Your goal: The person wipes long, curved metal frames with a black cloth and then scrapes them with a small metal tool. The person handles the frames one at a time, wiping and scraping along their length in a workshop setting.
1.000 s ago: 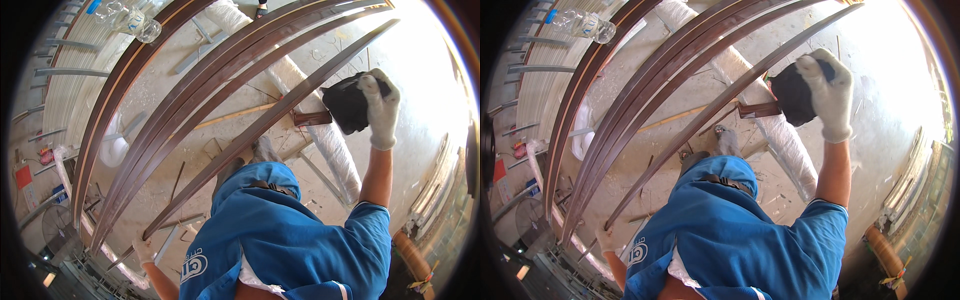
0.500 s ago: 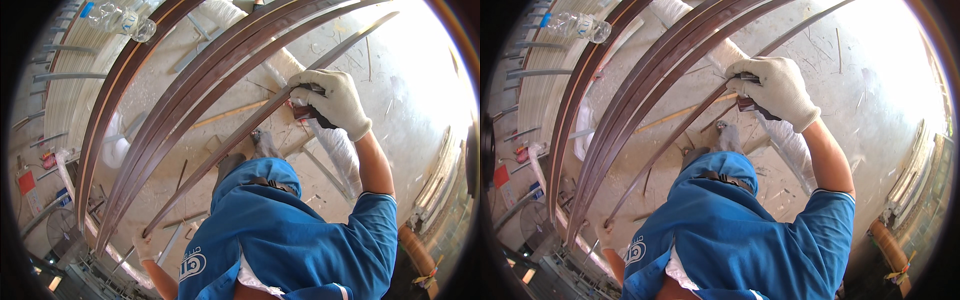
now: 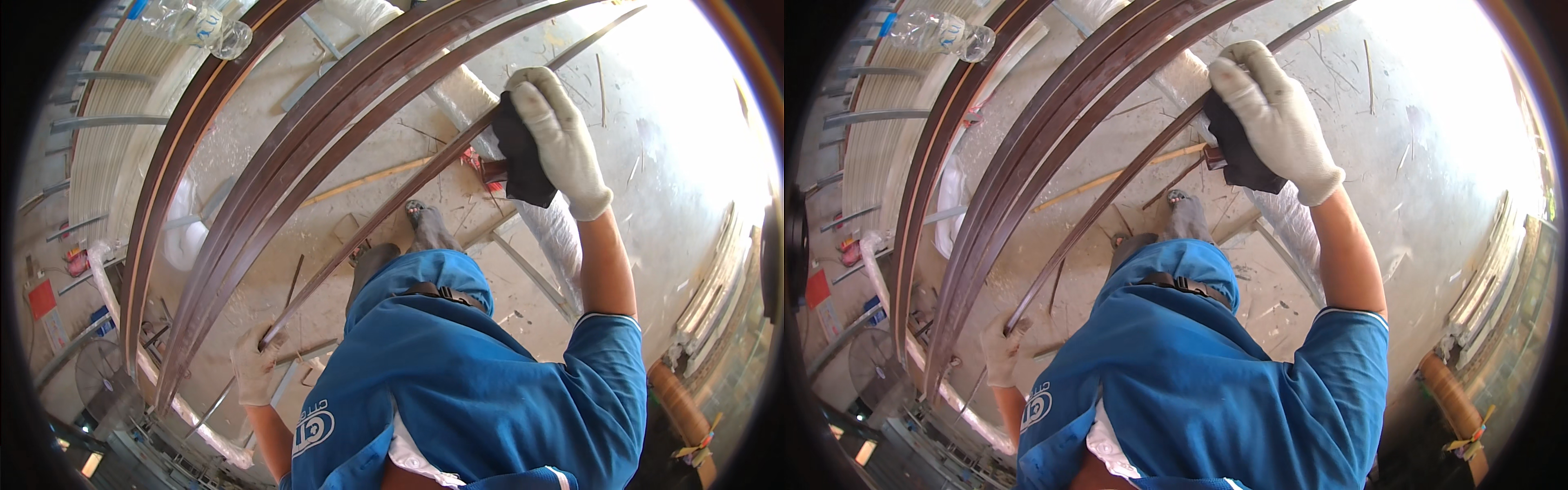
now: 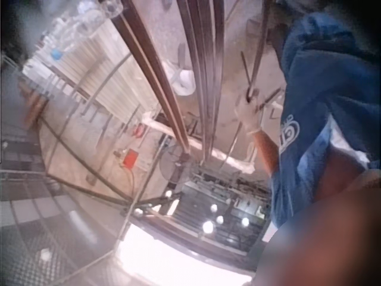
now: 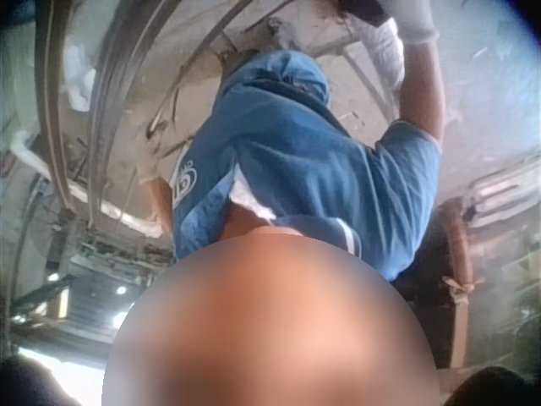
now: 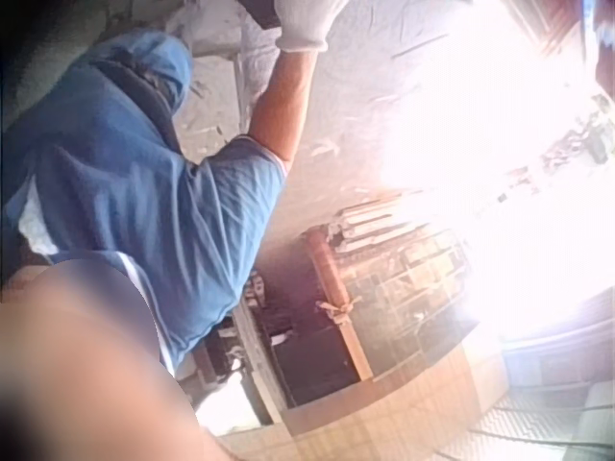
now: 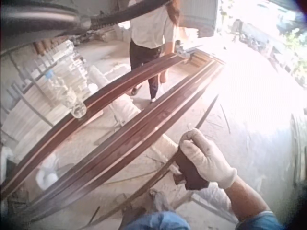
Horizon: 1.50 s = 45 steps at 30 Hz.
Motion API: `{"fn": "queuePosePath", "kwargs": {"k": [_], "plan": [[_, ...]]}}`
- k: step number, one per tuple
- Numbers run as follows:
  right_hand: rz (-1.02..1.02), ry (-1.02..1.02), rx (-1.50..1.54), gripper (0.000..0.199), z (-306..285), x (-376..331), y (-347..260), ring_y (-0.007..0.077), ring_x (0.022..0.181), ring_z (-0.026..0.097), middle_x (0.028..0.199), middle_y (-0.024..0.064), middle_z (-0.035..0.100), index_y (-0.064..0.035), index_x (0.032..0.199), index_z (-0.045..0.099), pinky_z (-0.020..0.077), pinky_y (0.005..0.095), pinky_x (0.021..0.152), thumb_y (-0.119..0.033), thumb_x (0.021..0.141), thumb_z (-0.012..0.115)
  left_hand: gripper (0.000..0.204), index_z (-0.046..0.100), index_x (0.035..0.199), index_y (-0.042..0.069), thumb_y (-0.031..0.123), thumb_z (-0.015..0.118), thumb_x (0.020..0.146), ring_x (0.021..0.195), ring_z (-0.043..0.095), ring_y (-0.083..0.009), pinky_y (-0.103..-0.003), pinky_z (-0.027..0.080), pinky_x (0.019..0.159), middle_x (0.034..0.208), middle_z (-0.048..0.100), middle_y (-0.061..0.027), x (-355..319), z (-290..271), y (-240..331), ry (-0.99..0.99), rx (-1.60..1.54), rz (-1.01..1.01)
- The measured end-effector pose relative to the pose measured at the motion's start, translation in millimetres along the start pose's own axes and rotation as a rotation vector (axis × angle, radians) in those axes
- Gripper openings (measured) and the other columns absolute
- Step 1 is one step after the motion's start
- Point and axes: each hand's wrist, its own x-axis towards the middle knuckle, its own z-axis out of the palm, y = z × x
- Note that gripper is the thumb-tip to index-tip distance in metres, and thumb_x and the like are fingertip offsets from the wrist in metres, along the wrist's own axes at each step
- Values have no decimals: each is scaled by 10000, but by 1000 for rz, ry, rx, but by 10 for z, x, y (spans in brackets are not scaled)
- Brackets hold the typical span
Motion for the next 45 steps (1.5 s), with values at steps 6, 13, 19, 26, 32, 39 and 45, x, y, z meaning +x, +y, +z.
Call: {"fn": "queuePosePath", "kwargs": {"k": [6, 13, 19, 26, 32, 39, 45], "plan": [[111, -81, -126, 279, -128, -238, 21, 187, 823, 722, 931, 103, 745, -108, 1230, 687, 581, 321, 782, -210, 975, 638, 343, 725, 1009, 58, 336, 822, 832, 689, 612, -308, -404, 462, 630, 832, 678, -143, 41, -19, 243, 29, 126, 59], [-307, -136, -602, 458, -8, -369, 29, 232, 667, 681, 792, 94, 699, -124, 1370, 641, 571, 340, 662, -122, 914, 689, 385, 714, 1059, 74, 285, 824, 757, 804, 634, -364, -457, 492, 725, 880, 688, -146, -51, 214, -16, 165, 246, 108], [-369, -321, -719, 482, 121, -563, -84, 185, 576, 593, 621, 26, 553, -185, 1348, 661, 510, 352, 567, -242, 878, 748, 496, 680, 1162, 83, 353, 743, 751, 890, 609, -402, -493, 485, 818, 975, 683, -167, -170, 385, -71, 239, 336, 178], [28, 66, -429, 256, -253, -426, -22, 207, 715, 705, 830, 78, 729, -124, 1167, 679, 558, 319, 656, -237, 940, 711, 512, 665, 1185, 54, 402, 696, 812, 924, 600, -410, -502, 472, 846, 1039, 670, -170, -194, 584, -91, 364, 379, 229], [54, -5, -210, 141, -269, -549, 17, 180, 721, 689, 847, 103, 715, -74, 1015, 720, 544, 298, 689, -136, 890, 746, 555, 661, 1191, 43, 474, 669, 841, 942, 593, -417, -507, 467, 854, 1062, 661, -182, -204, 616, -126, 366, 400, 255], [-374, 7, -577, 294, -51, -563, 1, 210, 669, 633, 754, 74, 642, -116, 1063, 778, 531, 325, 620, -89, 772, 803, 501, 655, 1187, 44, 353, 672, 793, 928, 586, -421, -514, 461, 846, 1042, 658, -182, -185, 578, -110, 350, 389, 285], [-542, -86, -781, 392, -35, -506, -28, 181, 680, 624, 799, 15, 653, -158, 1072, 768, 532, 332, 609, -171, 683, 808, 488, 644, 1170, 40, 201, 649, 710, 933, 582, -427, -516, 461, 854, 1064, 657, -178, -193, 574, -90, 317, 394, 225]]}}
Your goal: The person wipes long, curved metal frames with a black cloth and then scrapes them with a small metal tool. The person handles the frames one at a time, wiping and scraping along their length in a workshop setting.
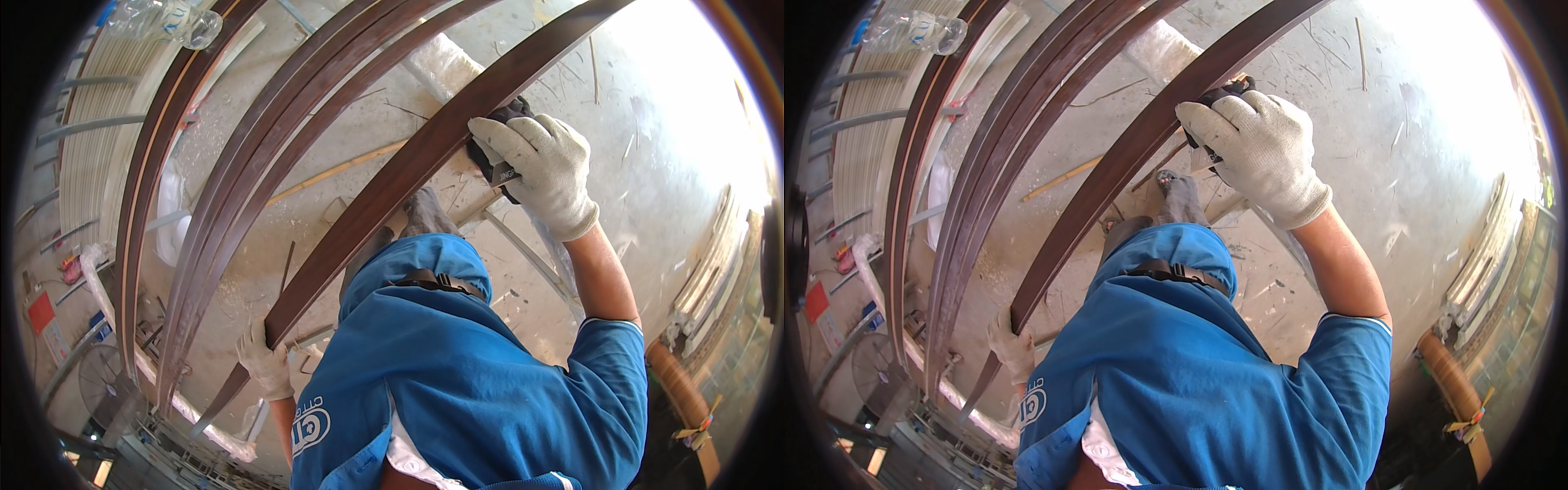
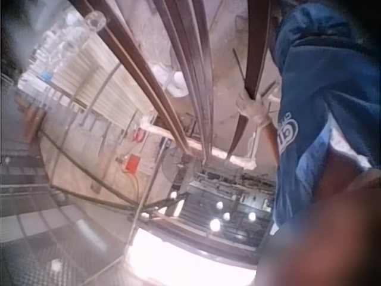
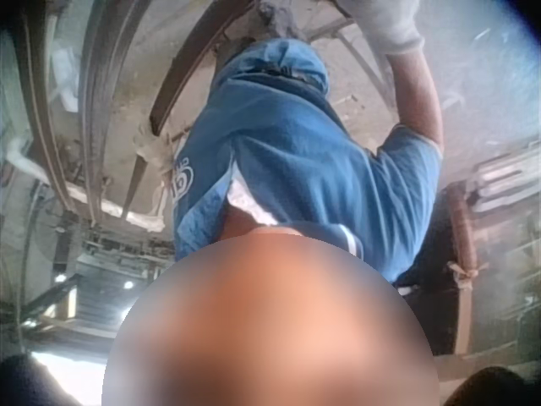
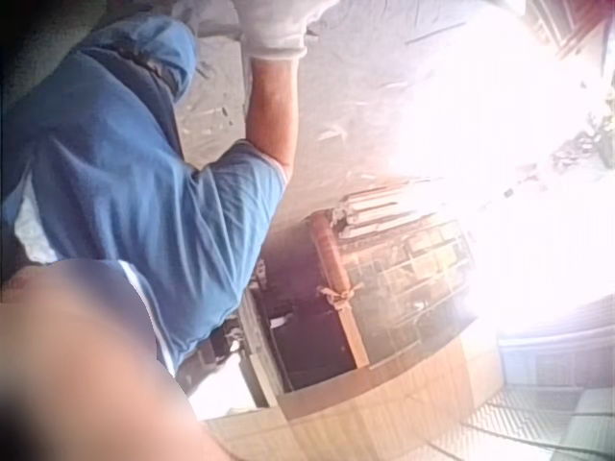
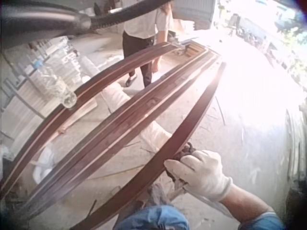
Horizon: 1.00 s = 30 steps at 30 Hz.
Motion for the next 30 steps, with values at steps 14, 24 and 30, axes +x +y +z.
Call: {"fn": "queuePosePath", "kwargs": {"k": [14, 24, 30], "plan": [[162, -235, 455, 194, -41, -58, -133, 251, 746, 680, 808, 66, 679, -98, 898, 700, 553, 380, 679, -86, 708, 736, 687, 639, 1187, 37, 629, 590, 841, 933, 585, -433, -519, 461, 834, 1081, 653, -190, -11, 12, -65, -17, -45, -10], [63, 10, -13, 326, 10, 11, 37, 196, 767, 691, 832, 19, 707, -168, 1068, 746, 563, 319, 669, -236, 752, 790, 509, 655, 1202, 51, 249, 672, 734, 946, 594, -417, -506, 474, 851, 1049, 662, -184, 24, -45, -14, -26, -38, -16], [-203, -81, -189, 399, -107, 142, 93, 151, 748, 658, 811, -22, 648, -151, 1081, 728, 561, 290, 653, -245, 695, 764, 500, 652, 1179, 60, 346, 672, 769, 922, 587, -428, -523, 470, 817, 1033, 660, -185, 30, -75, -45, -36, -39, 5]]}}
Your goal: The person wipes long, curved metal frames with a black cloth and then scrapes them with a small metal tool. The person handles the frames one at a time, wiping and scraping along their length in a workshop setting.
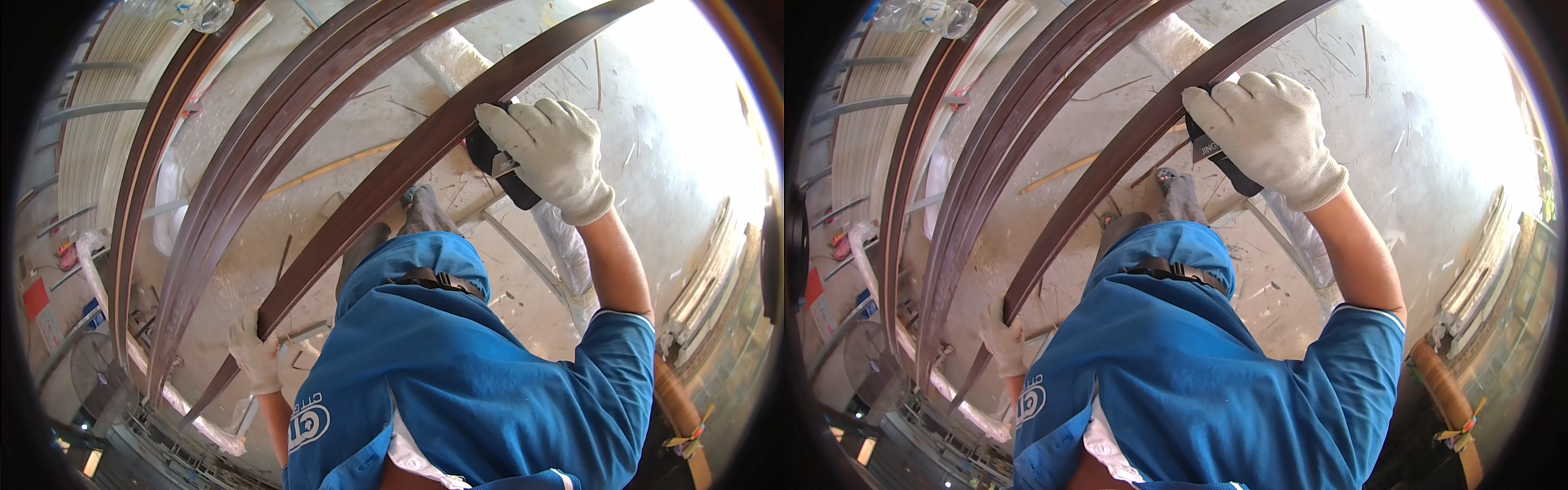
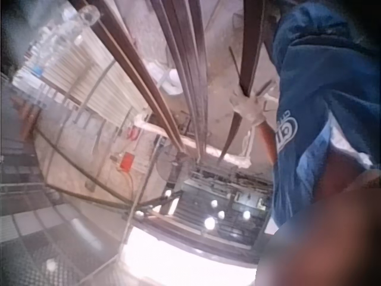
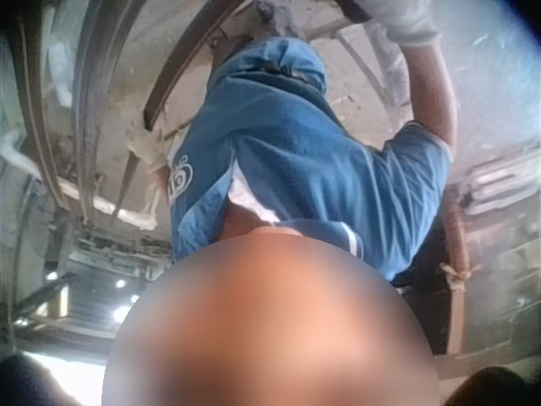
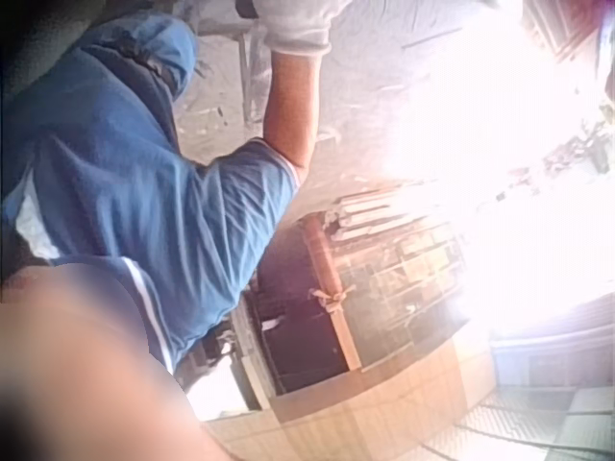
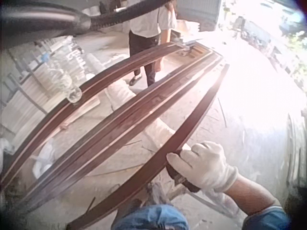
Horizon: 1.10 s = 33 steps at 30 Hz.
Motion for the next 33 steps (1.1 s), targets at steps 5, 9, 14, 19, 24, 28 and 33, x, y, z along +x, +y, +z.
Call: {"fn": "queuePosePath", "kwargs": {"k": [5, 9, 14, 19, 24, 28, 33], "plan": [[-195, 24, -44, 291, -6, 144, 100, 144, 734, 649, 779, -21, 622, -123, 995, 706, 562, 273, 649, -199, 718, 753, 474, 663, 1159, 85, 166, 687, 692, 914, 600, -427, -515, 481, 807, 1012, 668, -187, 49, -79, -36, -60, -24, 0], [-236, 0, -48, 406, 63, 195, 138, 171, 751, 654, 820, 9, 643, -102, 1054, 699, 562, 295, 668, -263, 685, 752, 496, 670, 1140, 94, 77, 711, 646, 899, 613, -420, -498, 492, 802, 980, 675, -181, 97, -115, -43, -77, -58, -12], [-166, 5, 3, 249, 133, 183, 115, 149, 814, 690, 823, 13, 658, -108, 965, 690, 583, 275, 677, -193, 742, 760, 499, 669, 1132, 93, 54, 695, 635, 893, 618, -414, -494, 496, 793, 966, 679, -175, 101, -127, -17, -74, -60, -18], [-28, -177, 187, 261, 11, 163, -99, 185, 774, 699, 796, 39, 661, -95, 932, 674, 584, 305, 668, -218, 726, 777, 491, 666, 1129, 95, 65, 703, 640, 887, 615, -410, -493, 494, 792, 960, 675, -172, 102, -148, 36, -67, -64, -18], [-85, -257, 746, 209, -139, 17, -347, 217, 713, 687, 772, 26, 659, -157, 865, 668, 561, 365, 665, -185, 693, 785, 365, 691, 1118, 84, 179, 759, 772, 860, 632, -392, -477, 490, 761, 927, 673, -164, 135, -180, 65, -48, -70, 9], [299, -215, 857, 151, -65, -90, -212, 241, 742, 718, 794, 46, 706, -122, 892, 692, 584, 359, 699, -132, 750, 744, 370, 691, 1101, 78, 145, 755, 743, 863, 631, -384, -472, 487, 761, 923, 672, -163, 131, -176, 77, -68, -60, -18], [708, -178, 934, 165, 33, -144, -22, 176, 752, 694, 812, 85, 698, -58, 992, 674, 563, 313, 717, -193, 917, 733, 285, 697, 1015, 55, 125, 762, 746, 792, 631, -374, -440, 484, 716, 855, 657, -168, 142, -177, 45, -65, -136, -18]]}}
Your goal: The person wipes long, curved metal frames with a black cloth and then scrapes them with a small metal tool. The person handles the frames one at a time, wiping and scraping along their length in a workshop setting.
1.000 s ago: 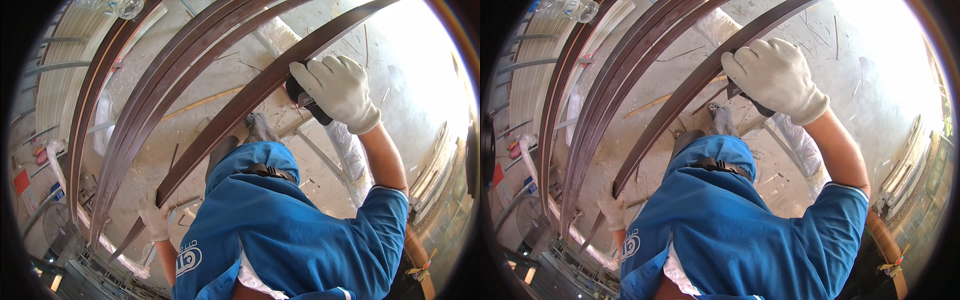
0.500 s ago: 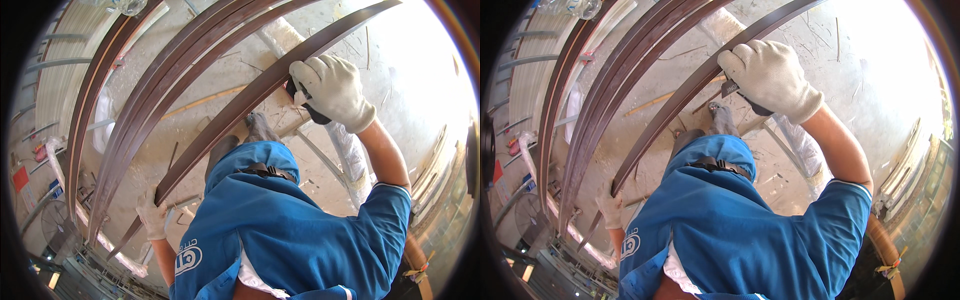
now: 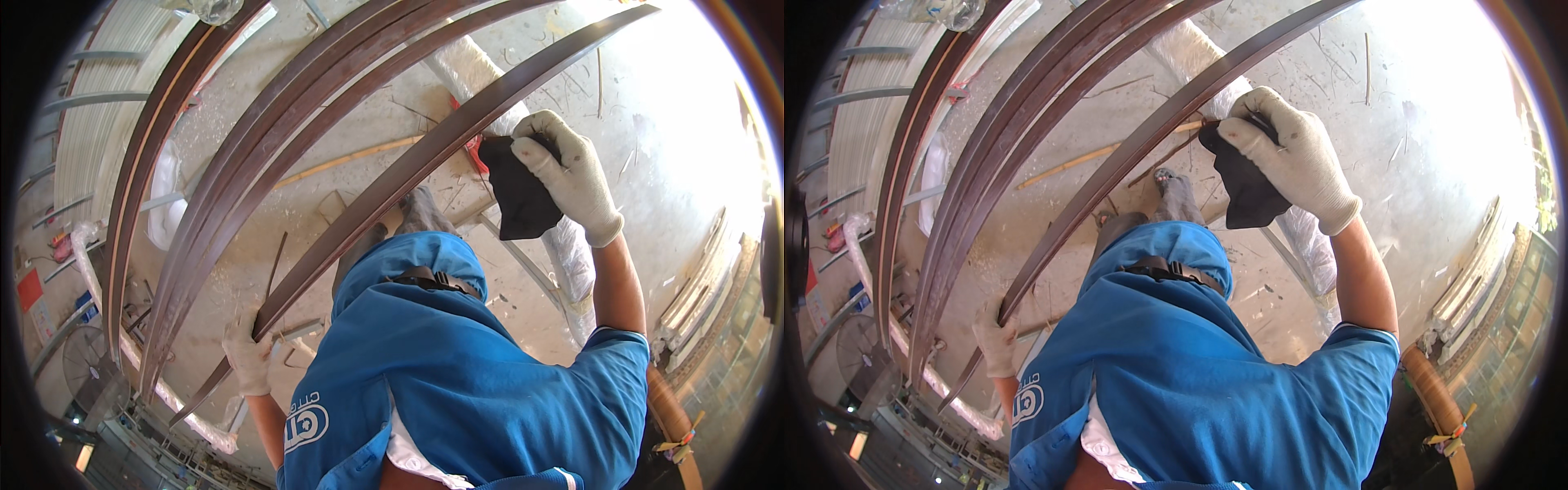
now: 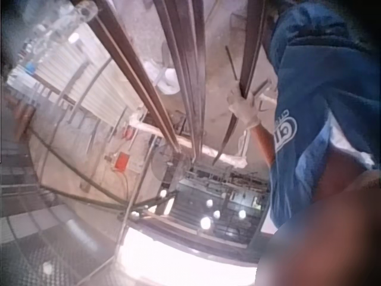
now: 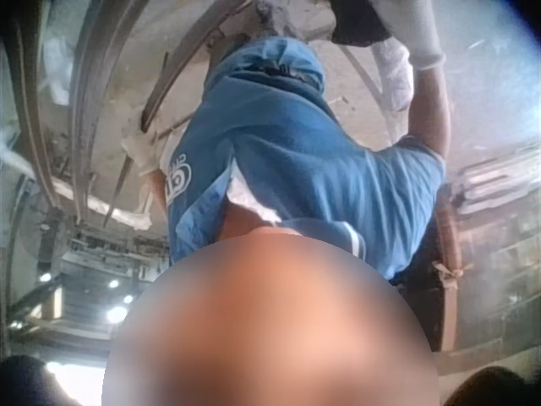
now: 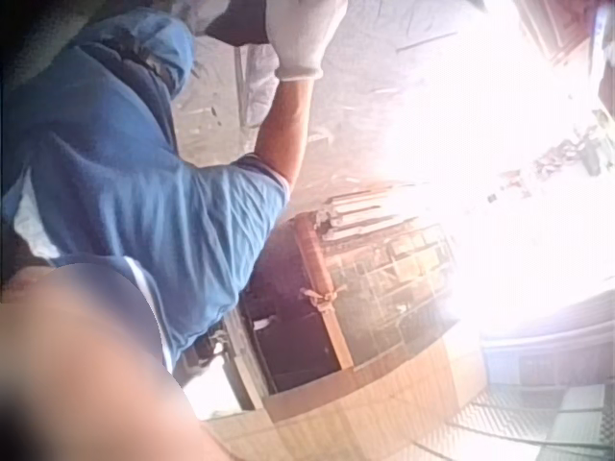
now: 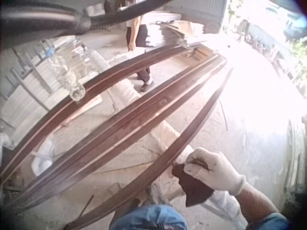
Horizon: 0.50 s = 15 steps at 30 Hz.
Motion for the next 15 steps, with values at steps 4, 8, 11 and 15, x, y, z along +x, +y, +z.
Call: {"fn": "queuePosePath", "kwargs": {"k": [4, 8, 11, 15], "plan": [[8, -1, 100, 227, -25, 53, 58, 125, 827, 619, 872, 63, 673, -50, 1090, 662, 528, 298, 804, -230, 958, 708, 380, 707, 1063, 63, 74, 768, 688, 802, 629, -391, -463, 488, 716, 872, 666, -172, 52, -70, -60, -104, -82, -53], [68, 98, 317, 240, -44, 97, 127, 121, 955, 593, 982, 41, 654, -28, 1120, 648, 493, 292, 896, -249, 1030, 624, 267, 711, 993, 27, 90, 782, 744, 673, 603, -301, -403, 466, 636, 774, 632, -153, 91, -134, -62, -150, -153, -108], [32, 104, 373, 241, -62, 138, 190, 119, 996, 573, 1015, 32, 635, -18, 1101, 649, 475, 290, 926, -241, 1068, 564, 242, 718, 967, 9, 128, 798, 772, 600, 560, -224, -360, 438, 579, 719, 607, -131, 141, -178, -13, -189, -228, -164], [123, 54, 463, 233, -72, 123, 155, 99, 942, 574, 975, 8, 633, -23, 1105, 653, 486, 267, 882, -234, 1073, 559, 284, 727, 978, 4, 212, 817, 807, 581, 533, -166, -334, 413, 545, 697, 595, -111, 205, -276, 81, -168, -279, -116]]}}
